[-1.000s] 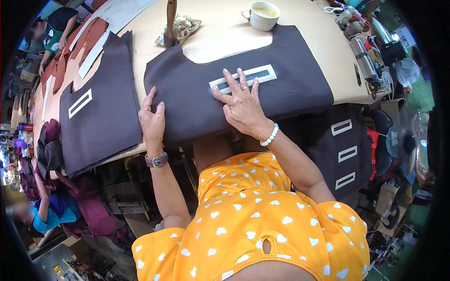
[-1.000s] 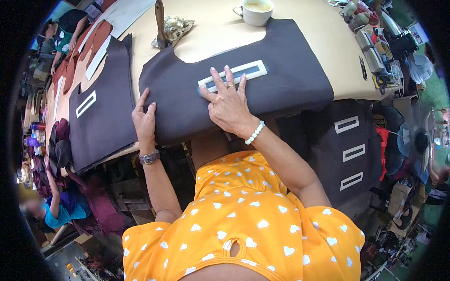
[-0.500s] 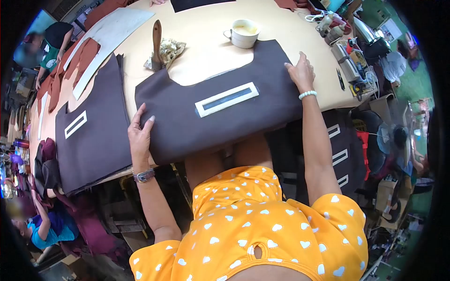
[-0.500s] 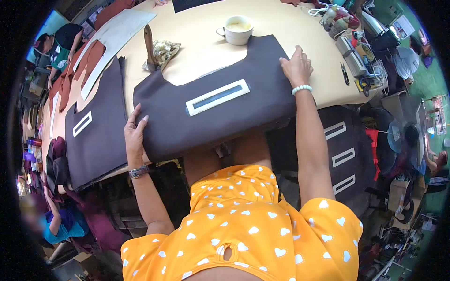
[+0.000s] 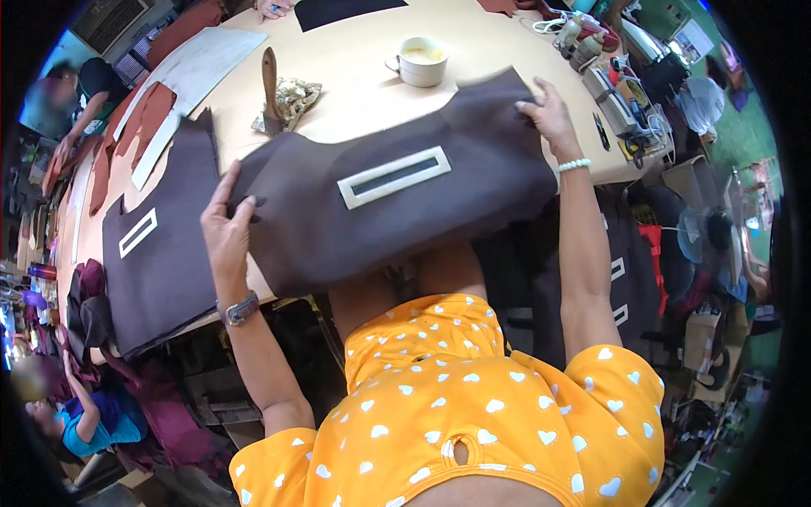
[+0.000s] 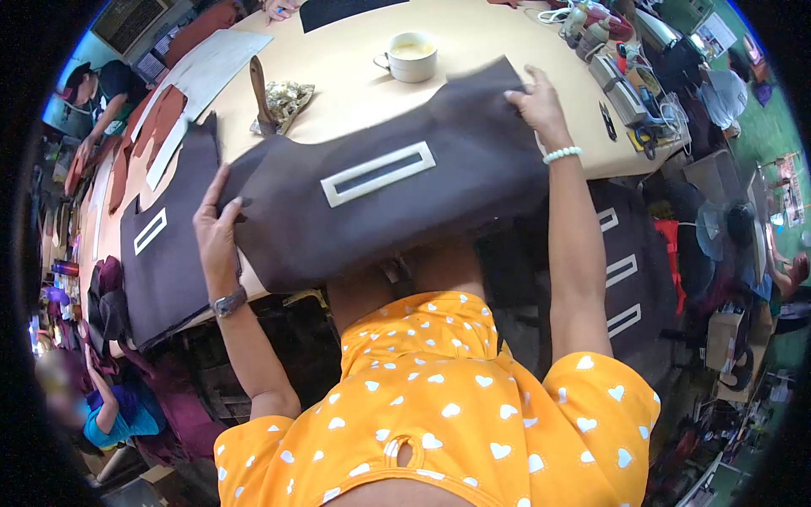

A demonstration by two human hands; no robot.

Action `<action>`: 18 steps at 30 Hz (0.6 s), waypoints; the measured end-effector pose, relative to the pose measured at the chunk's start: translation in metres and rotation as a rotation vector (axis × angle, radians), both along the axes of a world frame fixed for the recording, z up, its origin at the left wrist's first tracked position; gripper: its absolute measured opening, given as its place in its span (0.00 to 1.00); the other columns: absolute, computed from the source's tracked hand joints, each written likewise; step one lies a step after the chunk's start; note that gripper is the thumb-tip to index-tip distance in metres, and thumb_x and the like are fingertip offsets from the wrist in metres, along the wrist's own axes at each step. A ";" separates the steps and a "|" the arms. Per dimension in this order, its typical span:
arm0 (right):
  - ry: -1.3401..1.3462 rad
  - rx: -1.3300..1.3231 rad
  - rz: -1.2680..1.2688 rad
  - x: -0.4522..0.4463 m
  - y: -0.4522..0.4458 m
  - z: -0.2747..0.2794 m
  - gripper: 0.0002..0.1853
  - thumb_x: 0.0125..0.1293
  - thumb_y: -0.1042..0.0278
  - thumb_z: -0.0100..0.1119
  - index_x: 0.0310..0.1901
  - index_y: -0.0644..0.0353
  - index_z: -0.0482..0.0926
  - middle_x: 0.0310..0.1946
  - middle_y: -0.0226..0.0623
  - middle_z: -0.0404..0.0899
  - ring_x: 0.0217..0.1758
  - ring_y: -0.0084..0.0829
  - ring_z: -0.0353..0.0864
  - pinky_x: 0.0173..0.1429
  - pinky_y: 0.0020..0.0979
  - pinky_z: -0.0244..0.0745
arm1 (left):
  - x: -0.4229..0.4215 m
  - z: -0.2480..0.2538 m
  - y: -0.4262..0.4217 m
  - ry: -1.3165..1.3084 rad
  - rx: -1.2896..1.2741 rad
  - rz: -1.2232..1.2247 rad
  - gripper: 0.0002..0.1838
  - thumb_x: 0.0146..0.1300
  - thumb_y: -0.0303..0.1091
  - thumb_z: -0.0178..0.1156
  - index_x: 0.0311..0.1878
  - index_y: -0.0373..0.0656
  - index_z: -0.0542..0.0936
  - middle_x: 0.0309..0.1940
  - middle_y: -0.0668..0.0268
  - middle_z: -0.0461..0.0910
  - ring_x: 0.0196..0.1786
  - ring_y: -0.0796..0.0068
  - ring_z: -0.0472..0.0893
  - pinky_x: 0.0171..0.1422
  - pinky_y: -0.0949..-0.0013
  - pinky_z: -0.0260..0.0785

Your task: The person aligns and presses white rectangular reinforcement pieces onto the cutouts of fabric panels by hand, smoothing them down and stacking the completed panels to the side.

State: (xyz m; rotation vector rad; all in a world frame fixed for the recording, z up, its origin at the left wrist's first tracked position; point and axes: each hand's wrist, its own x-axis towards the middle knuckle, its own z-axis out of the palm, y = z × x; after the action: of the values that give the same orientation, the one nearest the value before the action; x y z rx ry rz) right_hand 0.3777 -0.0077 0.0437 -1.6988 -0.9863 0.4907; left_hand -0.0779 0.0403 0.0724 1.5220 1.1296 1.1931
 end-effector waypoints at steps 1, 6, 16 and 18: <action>0.089 0.084 0.002 0.003 -0.013 0.006 0.34 0.54 0.81 0.59 0.63 0.69 0.57 0.46 0.50 0.75 0.43 0.28 0.78 0.44 0.25 0.74 | 0.001 0.011 -0.010 -0.015 0.035 0.022 0.28 0.53 0.16 0.52 0.61 0.35 0.69 0.48 0.64 0.76 0.37 0.86 0.75 0.41 0.82 0.68; 0.057 0.325 -0.141 0.034 -0.126 0.004 0.31 0.58 0.81 0.56 0.63 0.70 0.57 0.49 0.43 0.74 0.50 0.26 0.74 0.53 0.24 0.70 | 0.020 0.019 -0.052 0.001 0.017 -0.204 0.29 0.52 0.16 0.51 0.61 0.37 0.69 0.54 0.64 0.74 0.37 0.86 0.74 0.40 0.81 0.67; -0.069 -0.451 -0.757 0.110 -0.561 -0.027 0.32 0.51 0.79 0.57 0.62 0.63 0.64 0.49 0.46 0.77 0.52 0.36 0.77 0.55 0.31 0.70 | 0.197 -0.039 -0.183 0.256 -0.030 -1.505 0.29 0.52 0.21 0.55 0.62 0.41 0.68 0.54 0.52 0.74 0.57 0.64 0.74 0.62 0.70 0.61; -0.135 -0.791 -0.832 0.109 -0.612 -0.009 0.31 0.52 0.79 0.57 0.62 0.61 0.64 0.48 0.46 0.78 0.52 0.38 0.77 0.55 0.32 0.70 | 0.222 -0.033 -0.211 0.247 -0.068 -1.680 0.30 0.55 0.22 0.55 0.64 0.46 0.67 0.44 0.49 0.77 0.47 0.61 0.79 0.54 0.66 0.66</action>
State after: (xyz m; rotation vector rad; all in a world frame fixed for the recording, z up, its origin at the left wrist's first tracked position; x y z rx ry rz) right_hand 0.4862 -0.6198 0.0346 -2.6641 -0.0637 0.2008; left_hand 0.1437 -0.1711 0.0397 1.7994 -0.2133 -0.2016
